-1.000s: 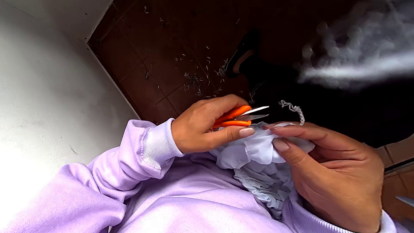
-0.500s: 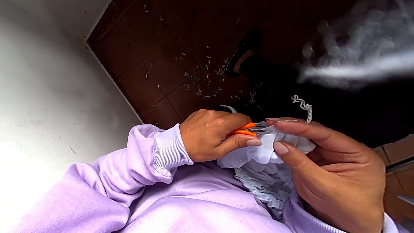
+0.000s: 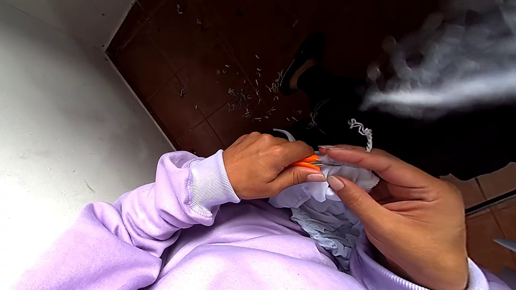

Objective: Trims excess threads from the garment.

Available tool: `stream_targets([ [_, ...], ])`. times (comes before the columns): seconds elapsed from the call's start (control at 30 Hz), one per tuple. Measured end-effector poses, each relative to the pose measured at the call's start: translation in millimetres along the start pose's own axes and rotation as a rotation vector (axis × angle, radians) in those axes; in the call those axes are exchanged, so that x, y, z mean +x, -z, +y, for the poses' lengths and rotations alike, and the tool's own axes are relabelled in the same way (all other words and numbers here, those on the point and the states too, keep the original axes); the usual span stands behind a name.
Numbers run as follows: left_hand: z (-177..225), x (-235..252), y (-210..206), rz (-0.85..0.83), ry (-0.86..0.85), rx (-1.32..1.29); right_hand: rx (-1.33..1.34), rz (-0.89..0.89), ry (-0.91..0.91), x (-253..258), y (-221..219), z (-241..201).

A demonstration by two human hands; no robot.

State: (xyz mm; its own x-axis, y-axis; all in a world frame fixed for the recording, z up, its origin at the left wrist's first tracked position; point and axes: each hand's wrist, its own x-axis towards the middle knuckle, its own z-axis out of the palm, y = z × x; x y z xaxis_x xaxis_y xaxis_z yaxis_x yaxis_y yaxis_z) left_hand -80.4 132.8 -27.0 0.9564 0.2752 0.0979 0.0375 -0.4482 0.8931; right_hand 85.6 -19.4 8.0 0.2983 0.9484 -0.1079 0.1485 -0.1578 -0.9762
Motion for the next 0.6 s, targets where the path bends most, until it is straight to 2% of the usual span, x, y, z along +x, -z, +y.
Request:
stream_targets([
  [0.6,-1.0,2.7,4.8,-0.102,0.042,0.031,-0.071,-0.067,-0.009,2.1,-3.2,2.3],
])
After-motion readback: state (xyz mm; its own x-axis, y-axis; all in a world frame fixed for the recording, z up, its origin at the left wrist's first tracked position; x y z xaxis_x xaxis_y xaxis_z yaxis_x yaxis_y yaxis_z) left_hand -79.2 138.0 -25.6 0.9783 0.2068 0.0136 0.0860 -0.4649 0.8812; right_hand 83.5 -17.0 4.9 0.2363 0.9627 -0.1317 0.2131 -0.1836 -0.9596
